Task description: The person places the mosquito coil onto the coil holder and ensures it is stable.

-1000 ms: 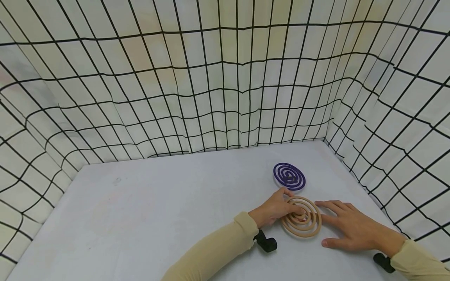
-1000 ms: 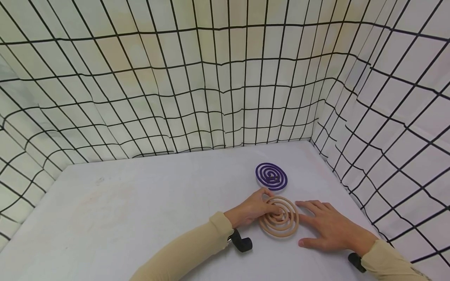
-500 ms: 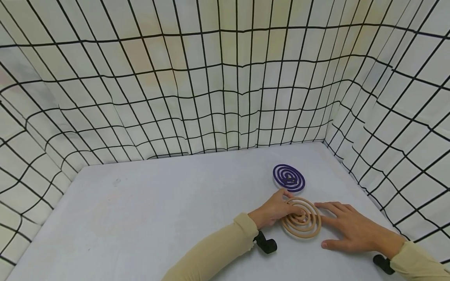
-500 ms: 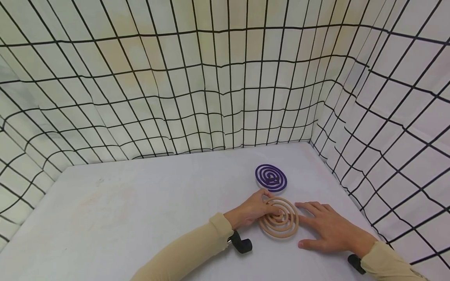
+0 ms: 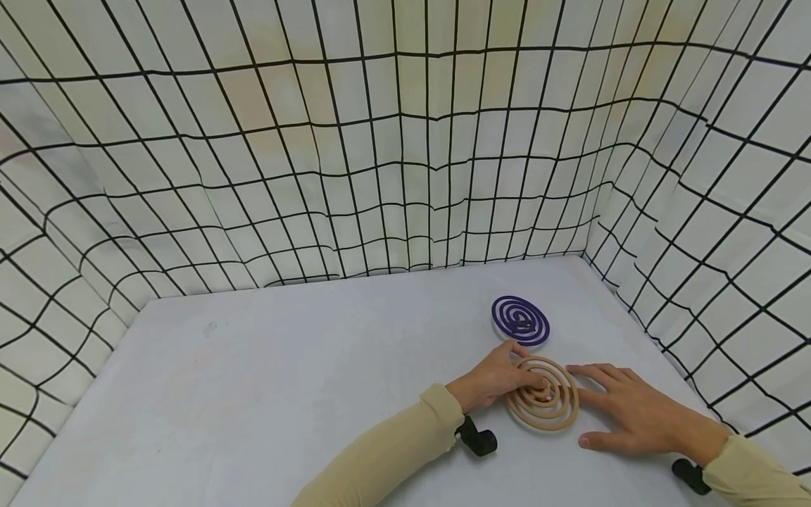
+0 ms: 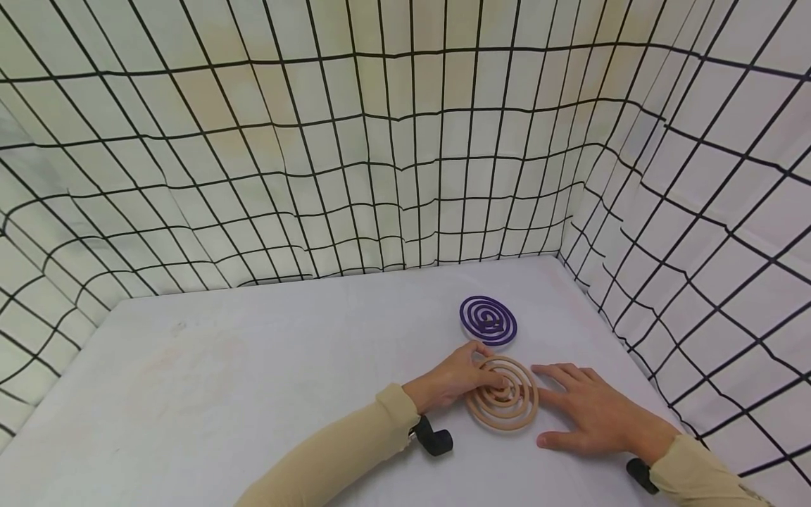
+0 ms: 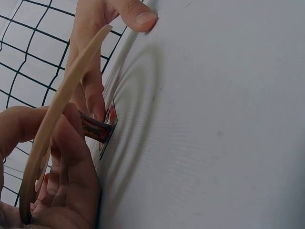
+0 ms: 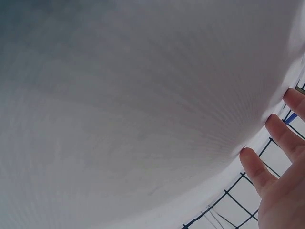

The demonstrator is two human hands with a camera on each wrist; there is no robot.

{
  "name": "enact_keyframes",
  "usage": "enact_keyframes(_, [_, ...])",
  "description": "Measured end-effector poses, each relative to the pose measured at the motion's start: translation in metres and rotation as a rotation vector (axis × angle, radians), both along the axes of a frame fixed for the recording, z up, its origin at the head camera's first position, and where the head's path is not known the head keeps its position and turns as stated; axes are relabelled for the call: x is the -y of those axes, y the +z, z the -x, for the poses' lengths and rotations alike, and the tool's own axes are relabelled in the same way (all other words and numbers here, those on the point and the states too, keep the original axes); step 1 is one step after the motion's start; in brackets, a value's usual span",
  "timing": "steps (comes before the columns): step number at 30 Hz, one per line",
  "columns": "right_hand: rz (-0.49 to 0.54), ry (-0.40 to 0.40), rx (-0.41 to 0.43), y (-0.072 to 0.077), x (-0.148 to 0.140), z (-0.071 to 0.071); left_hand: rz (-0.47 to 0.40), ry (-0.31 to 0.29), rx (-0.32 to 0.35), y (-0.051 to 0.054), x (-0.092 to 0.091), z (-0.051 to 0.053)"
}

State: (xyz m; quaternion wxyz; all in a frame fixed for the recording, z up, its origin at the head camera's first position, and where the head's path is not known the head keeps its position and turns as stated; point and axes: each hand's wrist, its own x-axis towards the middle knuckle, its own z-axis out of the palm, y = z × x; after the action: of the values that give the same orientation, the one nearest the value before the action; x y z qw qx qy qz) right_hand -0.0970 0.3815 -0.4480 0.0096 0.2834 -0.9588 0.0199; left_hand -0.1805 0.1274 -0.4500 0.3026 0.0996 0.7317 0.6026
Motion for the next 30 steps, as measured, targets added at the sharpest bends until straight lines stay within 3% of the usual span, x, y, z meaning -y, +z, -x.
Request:
enact_keyframes(6, [-0.001, 0.02, -0.053, -0.0019, -0.0008, 0.0008, -0.006, -0.006, 0.002, -0.0004, -0.0006, 0.0014])
enact_keyframes(13, [-0.004, 0.011, -0.047, -0.0012, 0.0001, 0.0002, 0.012, -0.007, -0.016, 0.0007, -0.0004, 0.0025])
enact_keyframes(18, [-0.011, -0.003, -0.021, -0.0038, -0.0001, -0.005, 0.009, -0.025, -0.031, -0.0036, 0.0005, -0.0016])
enact_keyframes(22, [-0.017, 0.028, -0.06, -0.007, -0.0005, -0.0079, 0.019, -0.019, -0.023, -0.0061, 0.0019, -0.0056])
enact_keyframes(30, [-0.016, 0.044, -0.099, -0.0023, 0.0007, -0.0001, 0.034, -0.002, -0.046, 0.0032, 0.0013, 0.0003])
